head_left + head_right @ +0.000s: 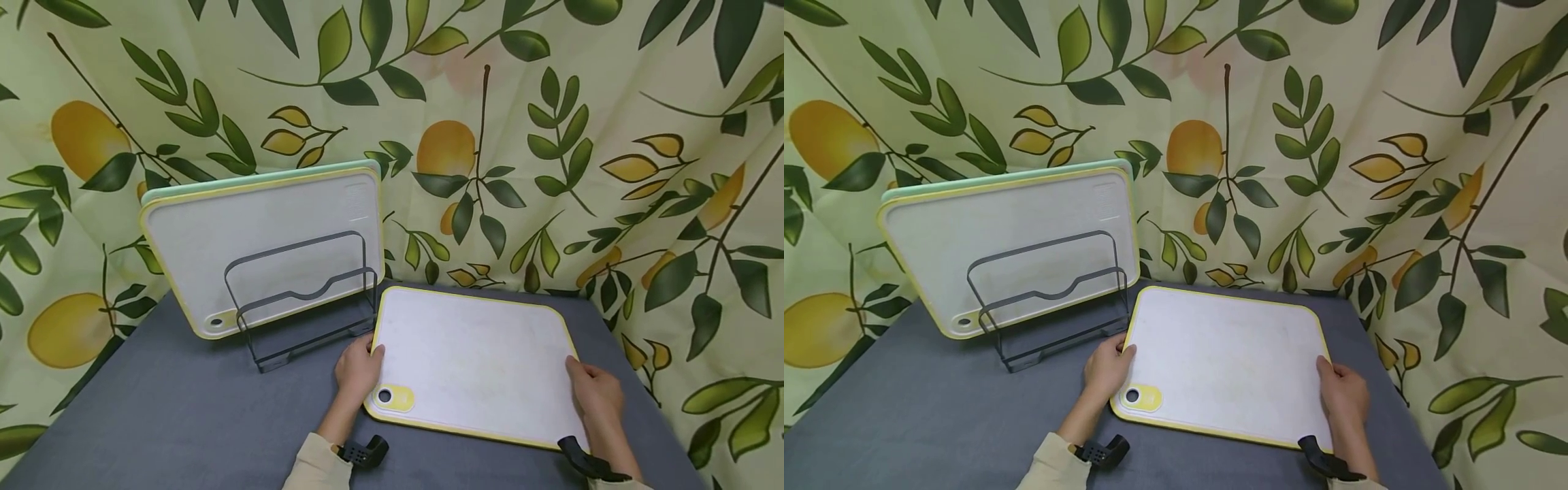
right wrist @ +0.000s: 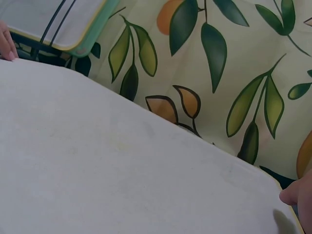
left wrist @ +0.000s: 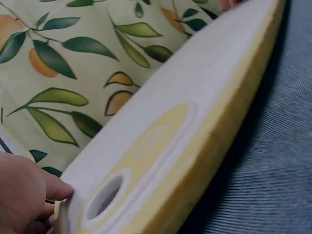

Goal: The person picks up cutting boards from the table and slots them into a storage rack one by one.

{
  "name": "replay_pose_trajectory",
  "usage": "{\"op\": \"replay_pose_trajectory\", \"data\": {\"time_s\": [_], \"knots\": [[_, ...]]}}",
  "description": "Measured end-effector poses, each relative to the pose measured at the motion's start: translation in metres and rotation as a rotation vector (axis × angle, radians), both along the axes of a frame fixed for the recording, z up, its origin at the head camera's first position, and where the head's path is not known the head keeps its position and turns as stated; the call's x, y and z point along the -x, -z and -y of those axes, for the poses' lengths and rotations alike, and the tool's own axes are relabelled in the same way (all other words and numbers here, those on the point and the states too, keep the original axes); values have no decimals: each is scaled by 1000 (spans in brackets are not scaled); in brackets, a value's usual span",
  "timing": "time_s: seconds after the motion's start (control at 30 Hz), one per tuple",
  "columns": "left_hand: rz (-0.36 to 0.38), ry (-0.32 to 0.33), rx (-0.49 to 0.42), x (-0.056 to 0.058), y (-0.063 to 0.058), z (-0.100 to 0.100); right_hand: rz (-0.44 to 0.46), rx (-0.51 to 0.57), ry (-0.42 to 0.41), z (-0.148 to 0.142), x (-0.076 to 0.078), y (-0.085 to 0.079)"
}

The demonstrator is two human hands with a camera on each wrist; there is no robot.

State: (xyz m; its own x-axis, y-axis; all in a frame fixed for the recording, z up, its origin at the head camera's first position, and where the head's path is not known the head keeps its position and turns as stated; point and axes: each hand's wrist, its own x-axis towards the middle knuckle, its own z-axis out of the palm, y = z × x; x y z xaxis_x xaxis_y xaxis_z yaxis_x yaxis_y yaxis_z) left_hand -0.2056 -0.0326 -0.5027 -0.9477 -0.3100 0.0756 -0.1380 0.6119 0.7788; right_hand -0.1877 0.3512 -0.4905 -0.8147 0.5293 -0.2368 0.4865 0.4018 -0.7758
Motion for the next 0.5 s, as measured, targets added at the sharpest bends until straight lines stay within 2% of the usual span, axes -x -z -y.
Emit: {"op": "replay_pose_trajectory", "data": {"time_s": [0.2,0.5], "knots": [[47,18,-44,1,-6,3,19,1,-39,-1,1,-2],[59,9,-65,0,-9,5,38,-6,-48,0,3,-3]]}}
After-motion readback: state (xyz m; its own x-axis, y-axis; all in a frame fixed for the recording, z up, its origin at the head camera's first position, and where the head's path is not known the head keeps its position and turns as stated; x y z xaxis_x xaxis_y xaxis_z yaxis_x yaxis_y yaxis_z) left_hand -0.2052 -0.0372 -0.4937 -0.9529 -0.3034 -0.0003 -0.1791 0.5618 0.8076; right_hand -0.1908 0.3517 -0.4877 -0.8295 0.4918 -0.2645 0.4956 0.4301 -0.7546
